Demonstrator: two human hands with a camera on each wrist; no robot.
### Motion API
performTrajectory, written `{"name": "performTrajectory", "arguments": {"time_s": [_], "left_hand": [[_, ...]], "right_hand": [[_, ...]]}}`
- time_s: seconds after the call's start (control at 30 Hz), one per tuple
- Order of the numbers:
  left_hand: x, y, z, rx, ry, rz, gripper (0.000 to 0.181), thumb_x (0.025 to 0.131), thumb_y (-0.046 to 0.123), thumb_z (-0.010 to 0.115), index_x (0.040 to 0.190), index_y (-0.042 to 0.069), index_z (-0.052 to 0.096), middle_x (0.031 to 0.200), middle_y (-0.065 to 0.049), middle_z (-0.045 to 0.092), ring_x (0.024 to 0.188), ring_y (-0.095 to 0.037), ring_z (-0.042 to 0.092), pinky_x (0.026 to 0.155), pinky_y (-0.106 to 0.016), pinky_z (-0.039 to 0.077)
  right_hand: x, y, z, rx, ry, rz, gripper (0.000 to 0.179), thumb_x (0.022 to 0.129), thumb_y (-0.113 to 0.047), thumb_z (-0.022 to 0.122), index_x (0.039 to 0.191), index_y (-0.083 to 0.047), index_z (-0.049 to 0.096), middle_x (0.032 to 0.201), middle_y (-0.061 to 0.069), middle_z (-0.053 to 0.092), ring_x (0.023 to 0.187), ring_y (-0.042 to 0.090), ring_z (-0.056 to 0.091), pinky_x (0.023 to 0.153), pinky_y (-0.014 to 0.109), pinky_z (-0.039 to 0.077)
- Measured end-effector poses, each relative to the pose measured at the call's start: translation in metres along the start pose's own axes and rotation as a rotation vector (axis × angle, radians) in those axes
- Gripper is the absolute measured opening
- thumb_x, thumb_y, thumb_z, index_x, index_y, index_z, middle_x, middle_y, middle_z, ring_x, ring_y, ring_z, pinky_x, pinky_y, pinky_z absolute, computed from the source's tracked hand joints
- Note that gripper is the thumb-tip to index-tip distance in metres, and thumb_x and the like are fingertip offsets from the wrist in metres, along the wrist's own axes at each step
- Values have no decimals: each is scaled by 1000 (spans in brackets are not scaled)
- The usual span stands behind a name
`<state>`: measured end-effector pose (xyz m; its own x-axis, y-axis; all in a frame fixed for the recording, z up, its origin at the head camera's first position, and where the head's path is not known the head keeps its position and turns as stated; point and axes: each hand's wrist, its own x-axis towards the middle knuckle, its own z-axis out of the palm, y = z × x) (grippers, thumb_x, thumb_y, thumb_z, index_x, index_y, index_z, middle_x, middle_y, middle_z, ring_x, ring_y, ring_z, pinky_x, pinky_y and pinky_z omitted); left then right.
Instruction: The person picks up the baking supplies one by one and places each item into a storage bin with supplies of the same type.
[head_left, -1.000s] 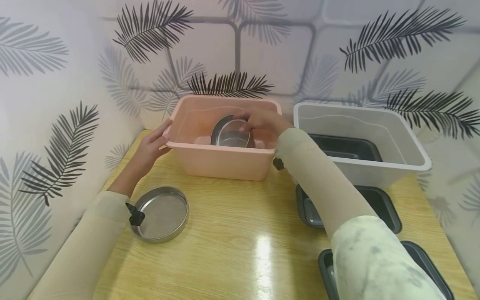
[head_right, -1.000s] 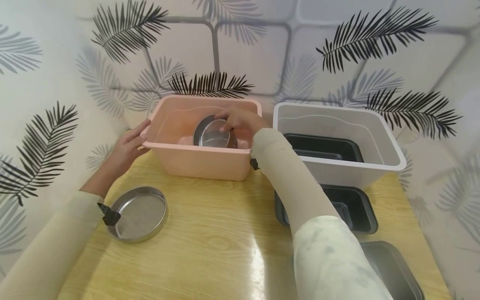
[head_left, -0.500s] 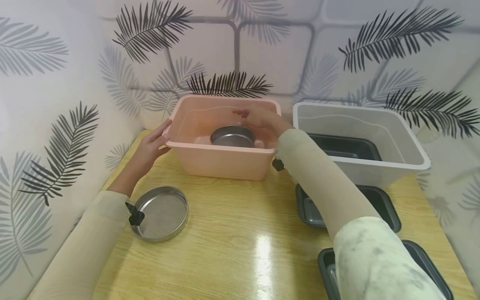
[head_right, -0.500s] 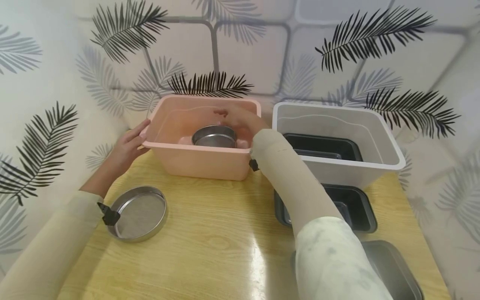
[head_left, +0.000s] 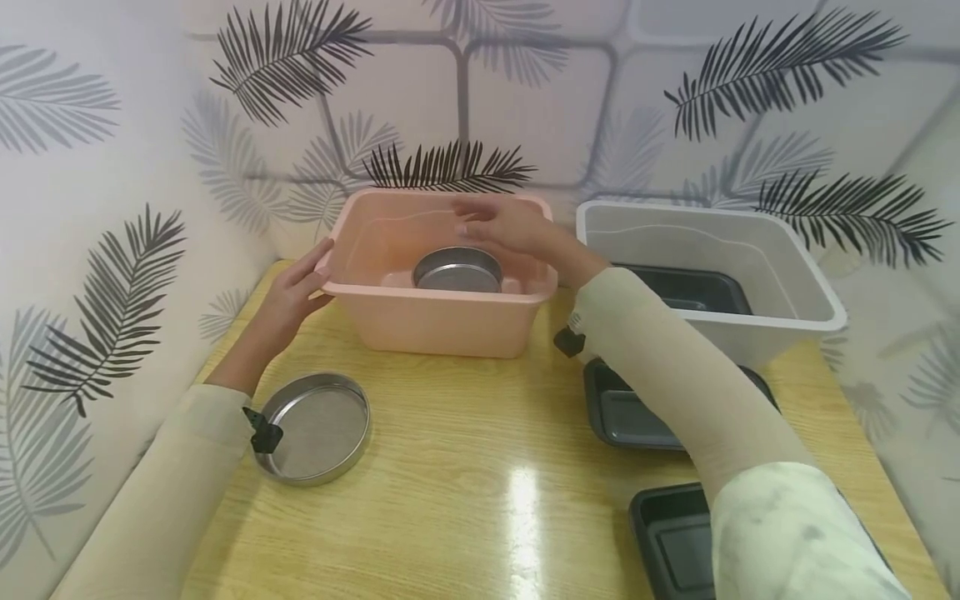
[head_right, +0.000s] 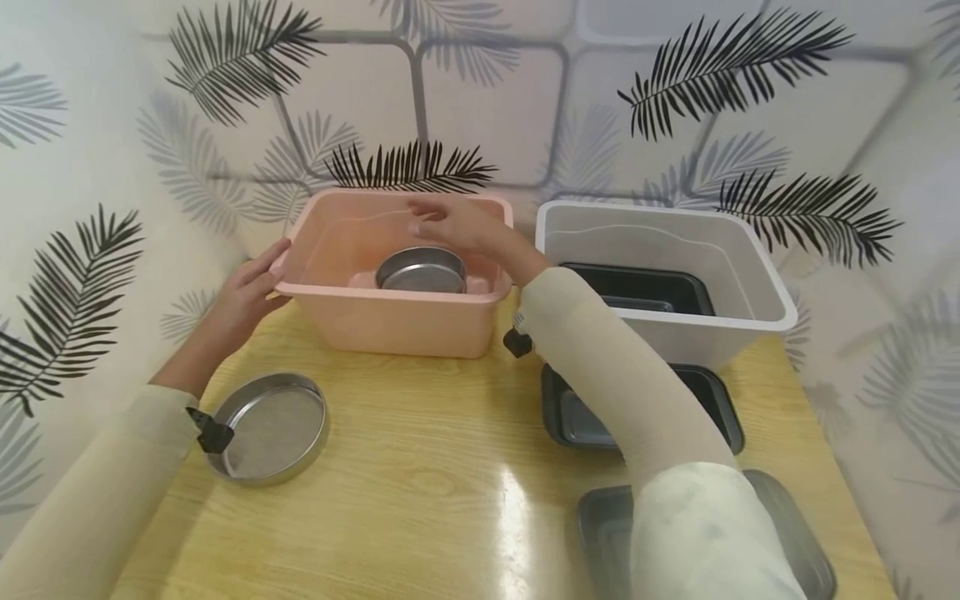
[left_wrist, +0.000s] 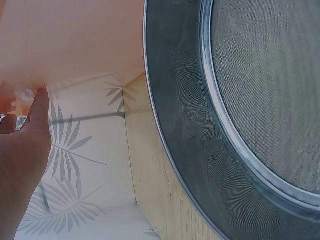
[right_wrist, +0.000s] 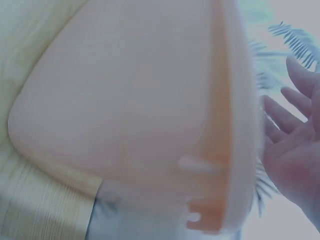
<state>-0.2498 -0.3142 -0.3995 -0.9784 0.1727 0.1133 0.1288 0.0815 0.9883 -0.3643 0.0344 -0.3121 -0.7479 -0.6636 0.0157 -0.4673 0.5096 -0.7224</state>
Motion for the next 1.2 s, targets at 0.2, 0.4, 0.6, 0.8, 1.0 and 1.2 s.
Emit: {"name": "performTrajectory", "arguments": {"time_s": [0.2,0.4,0.6,0.8,1.0,1.2], "left_hand": [[0,0,0,-4,-7,0,59,108,28,47,162,21,24,169,-10,15,152,-38,24,119,-52,27],[-1,-2,-2,12,-2,3,58,108,28,46,161,21,25,169,-9,16,151,-38,25,118,-54,28],[-1,-1,-1,10,-5,6,58,108,28,47,161,21,26,170,-6,16,151,-38,26,119,-57,26],[-1,1,-2,-2,-15,12,58,108,26,46,162,19,24,170,-6,15,152,-38,24,119,-60,23],[-1,0,-1,-7,-18,16,58,109,25,45,162,18,24,170,-7,15,152,-38,24,119,-60,22],[0,1,1,-2,-16,16,58,109,25,46,162,18,24,170,-4,14,152,-39,24,119,-59,23]], "right_hand": [[-24,-23,4,126,89,-7,59,99,-35,66,153,-23,45,149,3,55,134,18,55,110,32,47],[-45,-41,25,197,118,-78,56,98,-28,67,151,-19,49,144,4,59,131,19,58,109,31,48],[-63,-50,61,196,42,-186,55,99,-23,66,150,-13,49,141,5,61,126,20,61,108,33,48],[-80,-55,103,205,-121,-189,54,102,-27,62,152,-16,46,150,4,53,129,15,57,111,39,45],[-83,-46,146,249,-166,-109,55,101,-27,64,151,-11,47,151,5,52,132,20,56,110,37,47],[-82,-33,180,307,-170,-39,57,99,-25,66,151,-13,47,152,8,50,135,22,53,105,29,49]]}}
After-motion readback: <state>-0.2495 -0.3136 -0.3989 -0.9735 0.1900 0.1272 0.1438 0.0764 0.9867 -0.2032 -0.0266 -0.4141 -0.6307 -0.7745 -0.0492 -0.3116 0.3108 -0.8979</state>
